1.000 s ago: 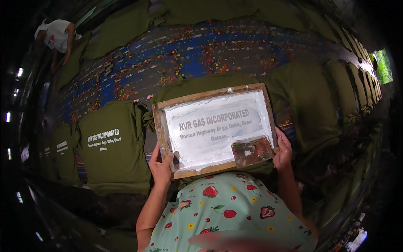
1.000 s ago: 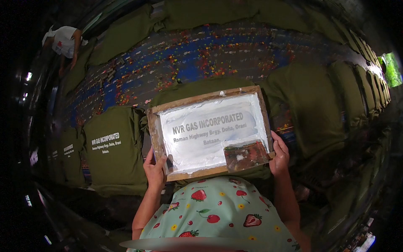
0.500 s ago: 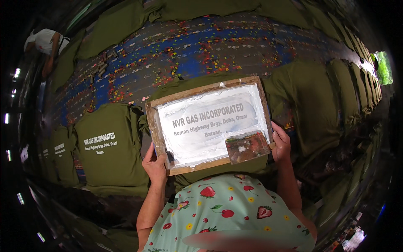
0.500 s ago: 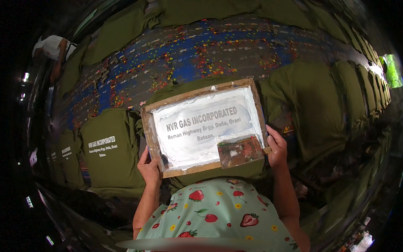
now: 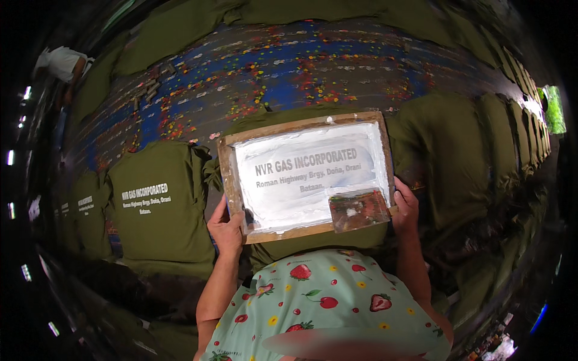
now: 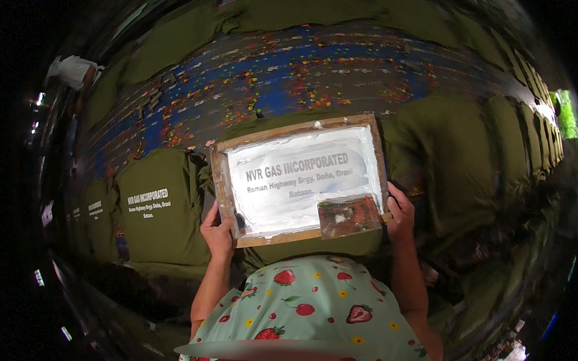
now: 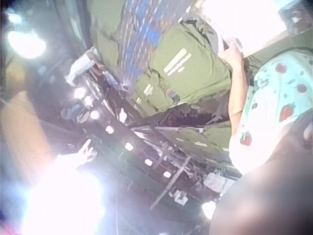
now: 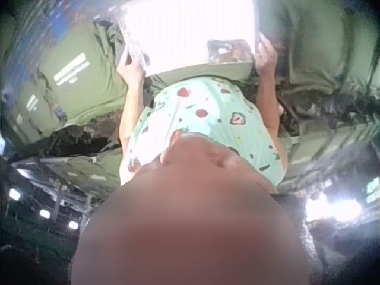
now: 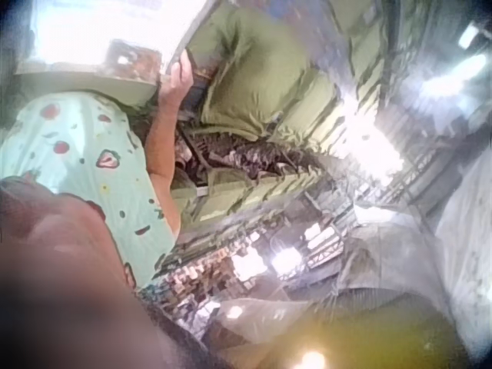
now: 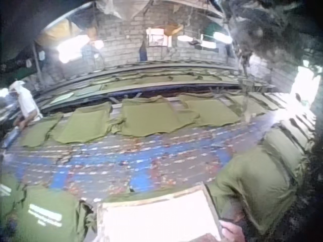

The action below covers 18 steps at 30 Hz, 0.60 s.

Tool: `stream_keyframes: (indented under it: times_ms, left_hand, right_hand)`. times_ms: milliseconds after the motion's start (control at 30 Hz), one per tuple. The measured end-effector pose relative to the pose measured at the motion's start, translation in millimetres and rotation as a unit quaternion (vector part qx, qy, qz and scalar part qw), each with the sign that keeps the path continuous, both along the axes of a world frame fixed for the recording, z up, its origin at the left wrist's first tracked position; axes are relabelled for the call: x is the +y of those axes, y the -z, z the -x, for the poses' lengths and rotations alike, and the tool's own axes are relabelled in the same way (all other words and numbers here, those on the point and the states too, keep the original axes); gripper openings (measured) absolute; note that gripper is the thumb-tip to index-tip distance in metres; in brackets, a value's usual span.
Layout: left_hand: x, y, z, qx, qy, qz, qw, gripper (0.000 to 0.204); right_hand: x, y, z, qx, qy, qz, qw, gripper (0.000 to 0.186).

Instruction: The person repeatedly screen prints a white logo onto olive green t-shirts. They align the screen, apply ink with a squeegee, lift the screen, and move to the next shirt. The shirts are laid out on a table and handled one at a time.

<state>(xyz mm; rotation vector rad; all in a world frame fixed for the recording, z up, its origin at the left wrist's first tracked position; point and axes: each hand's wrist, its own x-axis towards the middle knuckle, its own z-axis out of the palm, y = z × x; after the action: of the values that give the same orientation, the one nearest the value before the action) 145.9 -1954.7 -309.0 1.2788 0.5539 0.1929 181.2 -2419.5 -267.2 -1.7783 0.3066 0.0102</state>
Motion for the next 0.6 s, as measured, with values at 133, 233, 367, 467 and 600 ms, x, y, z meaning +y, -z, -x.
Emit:
stream_keyframes:
  times_ms: [133, 233, 367, 467, 600]
  left_hand:
    - [1, 4, 0, -0.005, -0.009, 0.001, 1.000, 0.065]
    - [1, 5, 1, 0.003, -0.010, -0.002, 1.000, 0.065]
    - [1, 5, 1, -0.002, -0.006, 0.001, 1.000, 0.065]
    - [1, 3, 0, -0.001, -0.007, 0.007, 1.000, 0.064]
    - [0, 1, 0, 0.001, 0.001, 0.012, 1.000, 0.065]
  right_hand:
    - [3, -4, 1, -0.014, -0.008, -0.013, 1.000, 0.045]
    - [3, -7, 1, -0.023, -0.018, 0.014, 0.999, 0.045]
    - [2, -6, 2, -0.022, -0.022, -0.006, 1.000, 0.044]
    - [-1, 0, 4, -0.038, -0.027, 0.036, 0.998, 0.043]
    - [-4, 10, 7, -0.013, 0.013, -0.048, 0.999, 0.042]
